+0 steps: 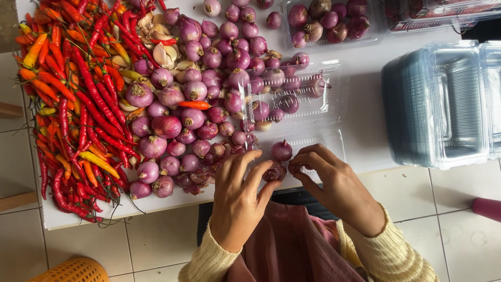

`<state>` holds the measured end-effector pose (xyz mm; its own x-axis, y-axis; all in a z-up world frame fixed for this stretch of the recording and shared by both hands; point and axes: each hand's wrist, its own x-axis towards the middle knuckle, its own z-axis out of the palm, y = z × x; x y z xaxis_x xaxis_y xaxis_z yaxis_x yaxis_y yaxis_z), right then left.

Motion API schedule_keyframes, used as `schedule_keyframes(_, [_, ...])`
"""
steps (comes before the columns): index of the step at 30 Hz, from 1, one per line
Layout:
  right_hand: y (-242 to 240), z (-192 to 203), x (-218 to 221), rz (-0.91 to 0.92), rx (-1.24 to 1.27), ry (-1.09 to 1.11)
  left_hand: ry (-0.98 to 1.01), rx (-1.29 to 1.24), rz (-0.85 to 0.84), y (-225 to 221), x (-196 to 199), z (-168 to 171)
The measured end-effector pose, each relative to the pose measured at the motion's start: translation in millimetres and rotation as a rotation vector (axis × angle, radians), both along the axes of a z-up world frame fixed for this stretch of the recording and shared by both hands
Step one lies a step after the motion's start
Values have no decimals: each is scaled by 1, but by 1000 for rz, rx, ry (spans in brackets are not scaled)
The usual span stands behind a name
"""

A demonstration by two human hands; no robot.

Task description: The person sorts through a pile of shallots by hand, picking up individual shallots and placing them into a plastic container.

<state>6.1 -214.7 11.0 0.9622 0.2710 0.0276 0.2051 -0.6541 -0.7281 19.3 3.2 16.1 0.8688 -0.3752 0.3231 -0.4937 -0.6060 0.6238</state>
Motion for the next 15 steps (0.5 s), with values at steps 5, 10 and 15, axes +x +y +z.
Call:
schedule_keyframes(5, [1, 0, -2, -39, -8, 20, 2, -1, 5, 0, -1, -2])
schedule_keyframes(10, [0, 3, 1, -77, -41, 82, -4, 11, 9, 0, -1, -4])
schedule_keyframes(15, [5, 20, 10, 30, -61, -54, 4, 25, 7, 0, -1, -5])
